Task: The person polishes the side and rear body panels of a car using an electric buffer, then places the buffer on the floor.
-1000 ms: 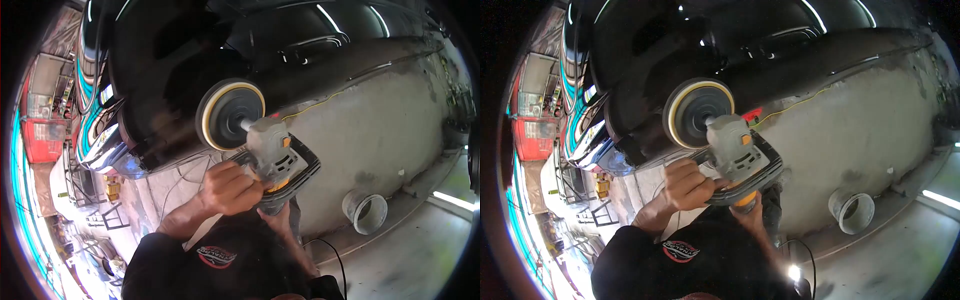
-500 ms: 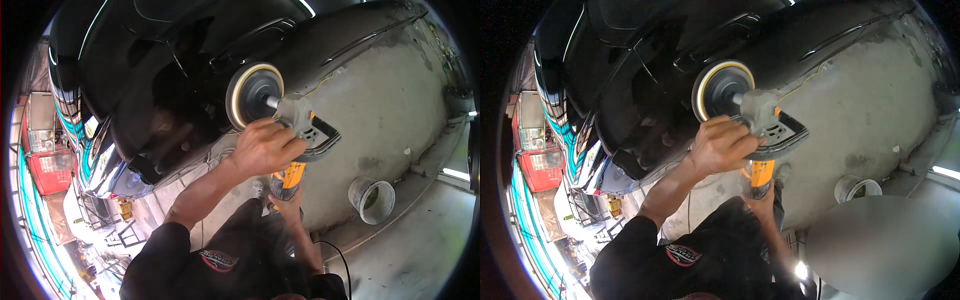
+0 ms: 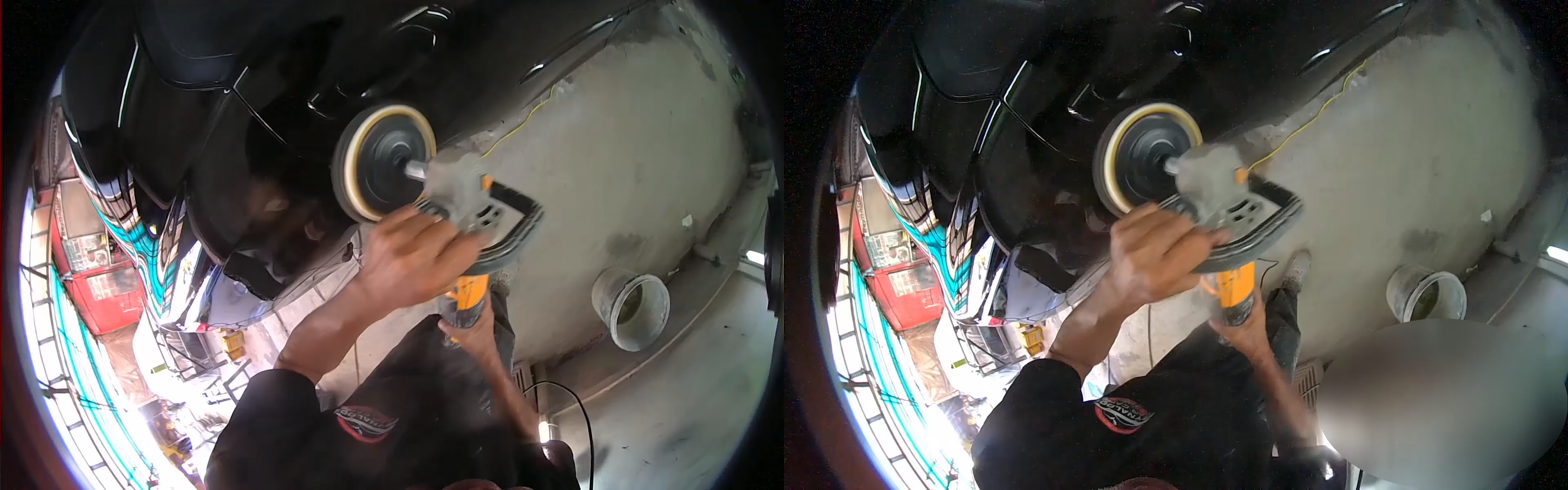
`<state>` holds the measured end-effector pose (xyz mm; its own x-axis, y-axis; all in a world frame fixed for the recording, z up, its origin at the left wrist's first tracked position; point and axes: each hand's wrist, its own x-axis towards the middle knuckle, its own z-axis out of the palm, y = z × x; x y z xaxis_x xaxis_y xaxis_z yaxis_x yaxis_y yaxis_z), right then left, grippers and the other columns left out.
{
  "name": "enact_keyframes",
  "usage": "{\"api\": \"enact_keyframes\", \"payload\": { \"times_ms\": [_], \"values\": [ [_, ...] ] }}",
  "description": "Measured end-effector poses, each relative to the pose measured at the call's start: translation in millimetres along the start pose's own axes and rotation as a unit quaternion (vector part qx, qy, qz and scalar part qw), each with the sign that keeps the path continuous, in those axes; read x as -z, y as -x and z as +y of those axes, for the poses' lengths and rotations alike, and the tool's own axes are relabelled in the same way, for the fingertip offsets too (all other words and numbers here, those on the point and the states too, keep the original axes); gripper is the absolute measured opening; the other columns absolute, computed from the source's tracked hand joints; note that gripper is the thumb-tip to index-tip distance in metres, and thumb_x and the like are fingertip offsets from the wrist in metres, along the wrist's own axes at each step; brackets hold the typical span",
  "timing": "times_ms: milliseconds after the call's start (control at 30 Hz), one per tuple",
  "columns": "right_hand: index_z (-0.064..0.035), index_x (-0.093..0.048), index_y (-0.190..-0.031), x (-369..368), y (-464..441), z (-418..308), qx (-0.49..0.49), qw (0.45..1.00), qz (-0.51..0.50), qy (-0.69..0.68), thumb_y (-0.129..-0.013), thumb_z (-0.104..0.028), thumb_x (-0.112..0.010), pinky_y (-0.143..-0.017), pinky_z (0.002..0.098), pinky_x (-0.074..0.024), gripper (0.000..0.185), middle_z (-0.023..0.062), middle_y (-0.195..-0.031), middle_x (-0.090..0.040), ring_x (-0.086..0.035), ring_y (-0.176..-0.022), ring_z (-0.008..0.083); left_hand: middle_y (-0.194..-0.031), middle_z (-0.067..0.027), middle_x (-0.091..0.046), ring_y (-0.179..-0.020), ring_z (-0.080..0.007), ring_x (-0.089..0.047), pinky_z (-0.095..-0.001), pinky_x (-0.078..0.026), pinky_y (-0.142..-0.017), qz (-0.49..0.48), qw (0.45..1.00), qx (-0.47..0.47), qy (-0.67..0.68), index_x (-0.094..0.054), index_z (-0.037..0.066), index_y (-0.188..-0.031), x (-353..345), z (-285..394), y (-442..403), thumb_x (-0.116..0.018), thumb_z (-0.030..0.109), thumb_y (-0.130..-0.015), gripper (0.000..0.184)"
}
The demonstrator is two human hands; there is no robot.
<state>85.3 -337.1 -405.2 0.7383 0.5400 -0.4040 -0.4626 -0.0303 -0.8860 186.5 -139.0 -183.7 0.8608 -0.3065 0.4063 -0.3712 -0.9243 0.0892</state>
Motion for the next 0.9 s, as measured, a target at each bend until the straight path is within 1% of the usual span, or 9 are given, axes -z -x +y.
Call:
{"api": "enact_keyframes", "payload": {
  "times_ms": [100,167,300,500,633,667,767,800,900],
  "values": [
    [-0.0051,-0.04,-0.143,-18.6,30.9,14.2,-0.049,0.996,-0.044,-0.059,-0.065,-0.017,-0.096,-0.107,0.0395,-0.0454,0.096,0.0114,-0.132,-0.059,-0.057,-0.124,0.0223,-0.062,0.0006,-0.051,-0.053,-0.0148,-0.055,-0.0325,-0.041,-0.049,-0.026,0.998,0.044,0.033,-0.066,0.01,-0.072,6.0,7.5,34.3,-0.081,0.01,-0.063,0.017],
    [-0.0049,-0.04,-0.144,-23.2,43.6,23.4,-0.067,0.993,-0.072,-0.072,-0.066,-0.016,-0.095,-0.108,0.0397,-0.0448,0.096,0.0112,-0.133,-0.059,-0.057,-0.125,0.0228,-0.062,0.0,-0.052,-0.053,-0.0153,-0.056,-0.033,-0.041,-0.048,-0.059,0.996,0.054,0.034,-0.067,0.01,-0.073,-1.7,10.0,49.2,-0.079,0.008,-0.062,0.017],
    [-0.0041,-0.037,-0.148,-21.4,45.3,38.4,-0.079,0.994,-0.057,-0.053,-0.066,-0.017,-0.096,-0.109,0.0394,-0.0445,0.101,0.0121,-0.134,-0.058,-0.056,-0.127,0.024,-0.062,0.0,-0.052,-0.053,-0.0162,-0.057,-0.0334,-0.043,-0.05,-0.091,0.992,0.056,0.064,-0.067,0.01,-0.076,-26.0,7.5,51.7,-0.077,0.006,-0.061,0.019],
    [-0.0031,-0.038,-0.146,2.7,11.2,68.3,-0.078,0.991,0.027,-0.104,-0.063,-0.012,-0.095,-0.106,0.0384,-0.0473,0.101,0.0109,-0.129,-0.06,-0.058,-0.12,0.0218,-0.068,-0.0008,-0.052,-0.058,-0.0168,-0.061,-0.0333,-0.048,-0.056,-0.084,0.994,0.023,0.073,-0.062,0.013,-0.076,-92.2,0.0,4.0,-0.075,0.009,-0.069,0.015],
    [-0.0022,-0.042,-0.142,22.2,-22.0,84.6,-0.106,0.98,0.036,-0.166,-0.062,-0.005,-0.093,-0.102,0.0371,-0.0494,0.095,0.0088,-0.124,-0.06,-0.059,-0.114,0.0192,-0.072,-0.0029,-0.058,-0.062,-0.0214,-0.065,-0.0361,-0.052,-0.06,-0.139,0.989,0.004,0.054,-0.062,0.013,-0.084,-141.4,-3.6,-26.3,-0.073,0.013,-0.073,0.015],
    [-0.0027,-0.045,-0.137,24.1,-28.7,90.9,-0.103,0.979,0.04,-0.173,-0.065,0.001,-0.088,-0.091,0.036,-0.0554,0.084,0.0081,-0.117,-0.062,-0.063,-0.103,0.0184,-0.072,-0.0032,-0.058,-0.062,-0.0224,-0.066,-0.0368,-0.052,-0.06,-0.16,0.986,0.001,0.047,-0.062,0.013,-0.086,-151.4,-3.6,-36.4,-0.073,0.014,-0.074,0.016],
    [-0.0031,-0.046,-0.134,19.9,-40.7,73.0,-0.154,0.951,0.042,-0.264,-0.068,0.005,-0.084,-0.076,0.0338,-0.0595,0.077,0.0079,-0.108,-0.063,-0.067,-0.089,0.0174,-0.071,-0.0041,-0.059,-0.064,-0.0237,-0.067,-0.0379,-0.053,-0.062,-0.227,0.973,0.008,0.029,-0.061,0.013,-0.088,-174.2,-2.9,-48.1,-0.073,0.018,-0.075,0.018],
    [-0.0029,-0.047,-0.131,14.3,-40.2,73.2,-0.136,0.949,0.056,-0.278,-0.069,0.008,-0.081,-0.067,0.0317,-0.0602,0.072,0.0079,-0.103,-0.064,-0.068,-0.079,0.0168,-0.071,-0.0043,-0.059,-0.065,-0.0238,-0.067,-0.0381,-0.053,-0.062,-0.249,0.968,0.013,0.022,-0.061,0.013,-0.089,-177.8,-2.4,-48.1,-0.073,0.019,-0.076,0.018],
    [-0.003,-0.047,-0.131,2.7,-24.8,70.6,-0.162,0.944,0.037,-0.286,-0.069,0.007,-0.082,-0.07,0.0326,-0.0603,0.072,0.007,-0.106,-0.063,-0.067,-0.086,0.0174,-0.069,-0.0036,-0.057,-0.064,-0.0236,-0.067,-0.038,-0.053,-0.062,-0.246,0.969,0.015,0.03,-0.06,0.013,-0.085,-173.1,-0.7,-25.9,-0.073,0.018,-0.075,0.017]
  ]
}}
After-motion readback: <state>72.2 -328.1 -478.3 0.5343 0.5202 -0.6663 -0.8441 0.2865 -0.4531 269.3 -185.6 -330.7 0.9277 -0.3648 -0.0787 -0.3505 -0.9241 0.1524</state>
